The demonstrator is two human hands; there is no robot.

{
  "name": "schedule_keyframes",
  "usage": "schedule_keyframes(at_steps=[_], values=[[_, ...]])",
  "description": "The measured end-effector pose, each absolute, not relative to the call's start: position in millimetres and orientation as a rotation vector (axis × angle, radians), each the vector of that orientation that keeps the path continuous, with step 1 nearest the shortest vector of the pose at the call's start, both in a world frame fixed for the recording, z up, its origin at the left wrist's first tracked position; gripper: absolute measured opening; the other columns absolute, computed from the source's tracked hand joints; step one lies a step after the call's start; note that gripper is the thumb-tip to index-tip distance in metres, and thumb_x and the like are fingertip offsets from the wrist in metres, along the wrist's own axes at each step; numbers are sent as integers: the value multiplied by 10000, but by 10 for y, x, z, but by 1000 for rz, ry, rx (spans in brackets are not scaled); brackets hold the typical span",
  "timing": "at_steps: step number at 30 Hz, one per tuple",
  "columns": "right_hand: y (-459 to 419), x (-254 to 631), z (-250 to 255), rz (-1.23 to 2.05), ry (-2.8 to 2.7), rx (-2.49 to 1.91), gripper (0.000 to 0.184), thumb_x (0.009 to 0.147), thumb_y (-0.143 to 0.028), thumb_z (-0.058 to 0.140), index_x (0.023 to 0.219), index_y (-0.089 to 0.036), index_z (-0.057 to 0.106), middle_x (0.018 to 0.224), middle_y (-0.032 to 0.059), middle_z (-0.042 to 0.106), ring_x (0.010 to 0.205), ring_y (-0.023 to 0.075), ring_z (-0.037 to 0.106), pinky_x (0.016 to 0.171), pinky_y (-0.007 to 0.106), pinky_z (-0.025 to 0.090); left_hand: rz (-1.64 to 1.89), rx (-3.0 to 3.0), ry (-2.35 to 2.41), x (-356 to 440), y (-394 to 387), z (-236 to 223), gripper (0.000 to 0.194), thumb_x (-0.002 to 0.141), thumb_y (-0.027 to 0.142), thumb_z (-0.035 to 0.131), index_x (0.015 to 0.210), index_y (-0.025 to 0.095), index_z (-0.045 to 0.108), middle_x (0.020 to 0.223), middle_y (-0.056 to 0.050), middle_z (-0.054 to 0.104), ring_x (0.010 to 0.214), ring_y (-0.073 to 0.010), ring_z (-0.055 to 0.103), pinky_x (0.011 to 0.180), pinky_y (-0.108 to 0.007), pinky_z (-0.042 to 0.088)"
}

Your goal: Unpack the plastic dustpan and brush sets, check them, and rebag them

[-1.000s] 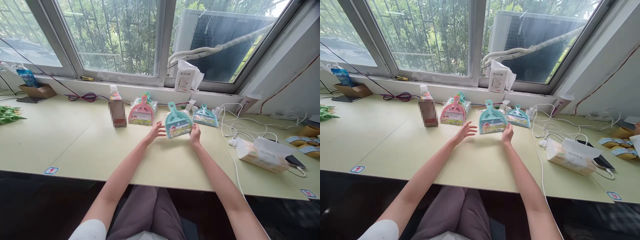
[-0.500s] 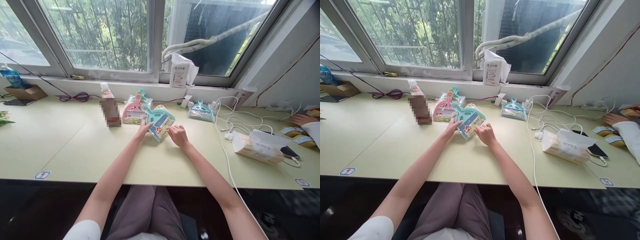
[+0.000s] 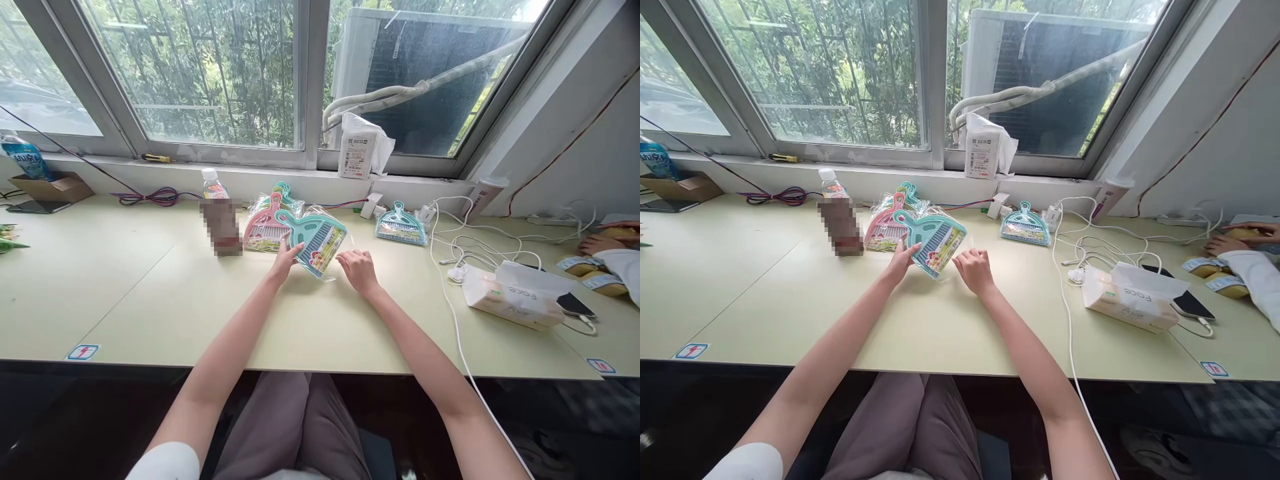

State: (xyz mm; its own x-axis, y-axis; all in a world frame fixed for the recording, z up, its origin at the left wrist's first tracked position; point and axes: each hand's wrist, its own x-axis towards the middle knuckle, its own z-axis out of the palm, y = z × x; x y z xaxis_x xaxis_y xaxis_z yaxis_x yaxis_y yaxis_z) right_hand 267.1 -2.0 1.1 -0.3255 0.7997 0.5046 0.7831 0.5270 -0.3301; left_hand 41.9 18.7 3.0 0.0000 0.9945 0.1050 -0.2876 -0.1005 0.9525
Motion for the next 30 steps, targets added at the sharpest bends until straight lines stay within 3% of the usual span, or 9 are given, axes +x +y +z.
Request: schedule_keyframes(at_steps=[3, 6, 9, 13, 17, 22, 26, 30], values=[[56, 2666, -52, 699, -1798, -1302, 357, 913, -487, 393, 990, -200, 592, 827, 54, 678, 649, 157, 568, 647, 305, 401, 1345, 1094, 878, 426, 144, 78, 799, 710, 355, 733, 1396, 318, 324, 1231, -57, 598, 1006, -206, 627, 743, -326, 560], [88, 2654, -49, 1120, -1421, -1227, 430, 772, -541, 570, 1034, -202, 535, 808, 30, 655, 620, 134, 550, 568, 266, 393, 1274, 1157, 827, 433, 116, 95, 787, 737, 412, 712, 1412, 349, 313, 1331, -46, 545, 1104, -231, 593, 797, -350, 553], [106, 2678, -15, 1123, -1338, -1184, 470, 635, -519, 702, 941, -202, 537, 825, 13, 629, 715, 137, 550, 613, 256, 417, 1169, 1198, 781, 432, 120, 100, 667, 797, 541, 609, 1388, 323, 388, 1367, -49, 528, 1177, -262, 554, 874, -385, 525], [133, 2719, -27, 1132, -1304, -1124, 469, 597, -522, 742, 886, -199, 564, 927, 30, 650, 809, 149, 577, 706, 286, 475, 1000, 1213, 690, 426, 150, 84, 675, 834, 690, 407, 1326, 238, 500, 1342, -99, 554, 1214, -288, 527, 960, -425, 470], [102, 2732, -14, 1277, -1169, -1020, 522, 531, -459, 829, 902, -204, 565, 924, 53, 694, 862, 188, 648, 768, 337, 538, 1026, 1150, 651, 423, 173, 38, 610, 834, 584, 535, 1359, 288, 447, 1368, -79, 532, 1169, -256, 564, 949, -419, 482], [34, 2821, 153, 1268, -1183, -1008, 571, 529, -450, 844, 974, -192, 598, 779, 42, 714, 658, 179, 672, 619, 317, 575, 1157, 1081, 564, 467, 176, 30, 673, 849, 402, 618, 1441, 356, 300, 1278, -39, 598, 1111, -181, 606, 995, -384, 459], [49, 2934, 222, 1190, -1124, -1025, 542, 545, -414, 846, 975, -189, 604, 733, 34, 709, 621, 177, 672, 604, 313, 586, 1208, 1096, 619, 439, 234, 35, 729, 854, 334, 626, 1473, 314, 242, 1162, -50, 661, 1037, -160, 646, 1006, -377, 451], [139, 3095, 185, 1159, -1050, -1058, 506, 525, -358, 865, 929, -194, 609, 725, 23, 710, 622, 171, 674, 603, 298, 593, 1303, 1163, 788, 285, 283, 87, 719, 835, 362, 641, 1456, 255, 293, 1150, -91, 672, 1001, -169, 667, 974, -357, 471]])
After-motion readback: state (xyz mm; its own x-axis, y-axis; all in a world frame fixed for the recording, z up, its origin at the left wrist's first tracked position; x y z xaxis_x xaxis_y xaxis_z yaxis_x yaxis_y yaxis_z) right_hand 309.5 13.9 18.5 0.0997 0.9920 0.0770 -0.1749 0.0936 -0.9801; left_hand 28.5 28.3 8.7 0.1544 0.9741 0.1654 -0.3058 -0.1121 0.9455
